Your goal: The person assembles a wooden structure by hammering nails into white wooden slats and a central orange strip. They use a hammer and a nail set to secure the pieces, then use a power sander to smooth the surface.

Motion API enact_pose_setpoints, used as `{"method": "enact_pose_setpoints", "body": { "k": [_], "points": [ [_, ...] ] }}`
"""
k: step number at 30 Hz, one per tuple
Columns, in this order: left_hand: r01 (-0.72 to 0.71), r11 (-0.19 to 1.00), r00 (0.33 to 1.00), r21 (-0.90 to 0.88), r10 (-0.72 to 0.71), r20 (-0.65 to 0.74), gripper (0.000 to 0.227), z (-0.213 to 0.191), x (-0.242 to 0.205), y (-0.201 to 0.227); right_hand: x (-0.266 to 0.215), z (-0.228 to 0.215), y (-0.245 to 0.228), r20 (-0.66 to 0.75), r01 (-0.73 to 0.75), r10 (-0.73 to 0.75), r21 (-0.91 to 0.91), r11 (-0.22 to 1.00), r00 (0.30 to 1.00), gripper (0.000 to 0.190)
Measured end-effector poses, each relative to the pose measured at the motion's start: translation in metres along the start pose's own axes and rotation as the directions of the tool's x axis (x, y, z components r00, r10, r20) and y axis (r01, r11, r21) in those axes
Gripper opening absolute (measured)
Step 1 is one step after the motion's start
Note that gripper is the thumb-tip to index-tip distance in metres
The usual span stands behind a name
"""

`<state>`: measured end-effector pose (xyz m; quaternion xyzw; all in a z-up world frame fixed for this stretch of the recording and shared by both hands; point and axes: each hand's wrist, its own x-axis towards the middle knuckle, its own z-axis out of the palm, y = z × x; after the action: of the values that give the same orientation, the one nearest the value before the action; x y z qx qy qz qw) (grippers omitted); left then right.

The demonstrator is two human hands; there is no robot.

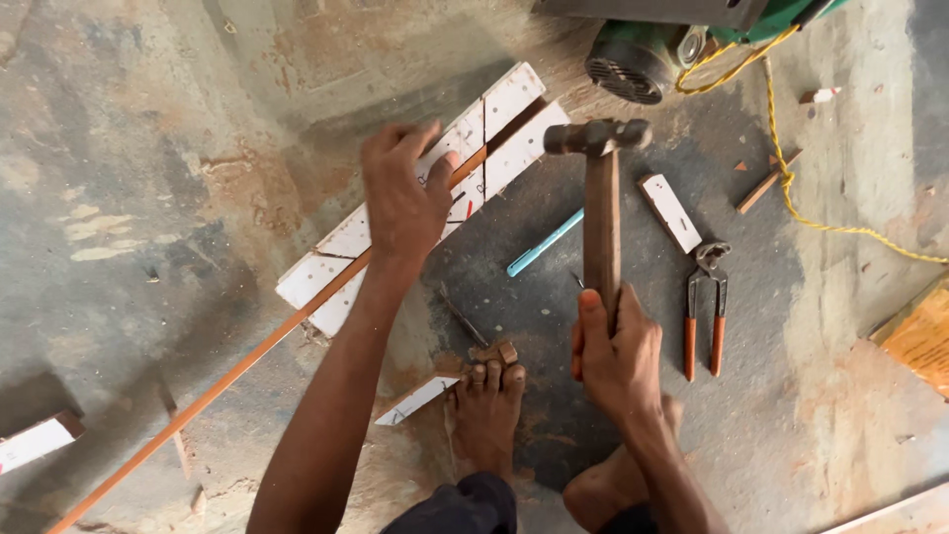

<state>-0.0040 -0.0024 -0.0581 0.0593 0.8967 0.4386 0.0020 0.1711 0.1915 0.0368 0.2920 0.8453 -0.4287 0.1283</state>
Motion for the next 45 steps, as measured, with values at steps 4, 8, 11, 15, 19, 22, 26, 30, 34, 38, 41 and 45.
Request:
{"method": "enact_pose_setpoints", "body": {
  "k": [4,8,11,15,19,22,26,30,34,38,41,45],
  "points": [
    [0.242,0.969,0.966,-0.048,-0.236,0.11,0.03,-0.011,0.01,0.0,-0.008,0.003,-0.007,-0.049,0.141,-0.148,-0.123,0.982,0.988,0.042],
    [0.212,0.97,0.971,-0.119,-0.195,0.138,0.026,-0.016,0.026,0.004,-0.01,0.0,-0.024,-0.124,0.27,-0.282,-0.101,0.957,0.951,0.038],
    [0.139,0.99,0.989,0.038,-0.141,0.051,0.025,-0.009,0.015,0.009,-0.013,0.002,-0.033,-0.219,0.339,-0.366,-0.154,0.928,0.904,0.036],
    [0.025,0.999,0.998,0.037,-0.023,-0.059,0.029,-0.01,0.015,0.012,0.019,0.016,-0.036,-0.039,0.298,-0.324,-0.298,0.907,0.945,0.031],
    [0.197,0.979,0.977,-0.054,-0.192,0.095,0.025,-0.018,0.023,0.009,0.036,0.018,-0.027,0.066,0.131,-0.118,-0.257,0.957,0.991,0.028],
    [0.23,0.971,0.97,-0.059,-0.224,0.098,0.023,-0.019,0.025,0.009,0.011,0.005,-0.033,-0.105,0.178,-0.209,-0.249,0.952,0.972,0.043],
    [0.217,0.976,0.974,-0.017,-0.215,0.067,0.021,-0.017,0.013,0.019,-0.033,-0.005,-0.06,-0.433,0.494,-0.393,0.147,0.857,0.811,0.046],
    [0.139,0.989,0.99,0.042,-0.139,-0.01,0.021,-0.012,0.004,0.02,-0.009,-0.006,-0.054,-0.263,0.438,-0.412,0.045,0.898,0.872,0.049],
    [0.109,0.993,0.994,0.046,-0.108,-0.026,0.021,-0.01,-0.002,0.019,0.025,0.003,-0.025,0.087,0.012,0.017,-0.33,0.944,0.996,0.029],
    [0.122,0.991,0.992,0.051,-0.12,-0.044,0.022,-0.009,0.0,0.02,0.02,-0.011,-0.062,-0.071,0.055,-0.092,-0.411,0.91,0.993,0.03],
    [0.114,0.992,0.992,0.062,-0.11,-0.067,0.023,-0.005,-0.006,0.016,0.001,-0.038,-0.109,0.042,0.368,-0.369,0.024,0.93,0.929,0.039],
    [0.123,0.99,0.991,0.063,-0.119,-0.062,0.024,-0.006,0.001,0.017,0.038,-0.034,-0.106,0.412,0.395,-0.33,-0.081,0.915,0.849,0.034]
  ]
}}
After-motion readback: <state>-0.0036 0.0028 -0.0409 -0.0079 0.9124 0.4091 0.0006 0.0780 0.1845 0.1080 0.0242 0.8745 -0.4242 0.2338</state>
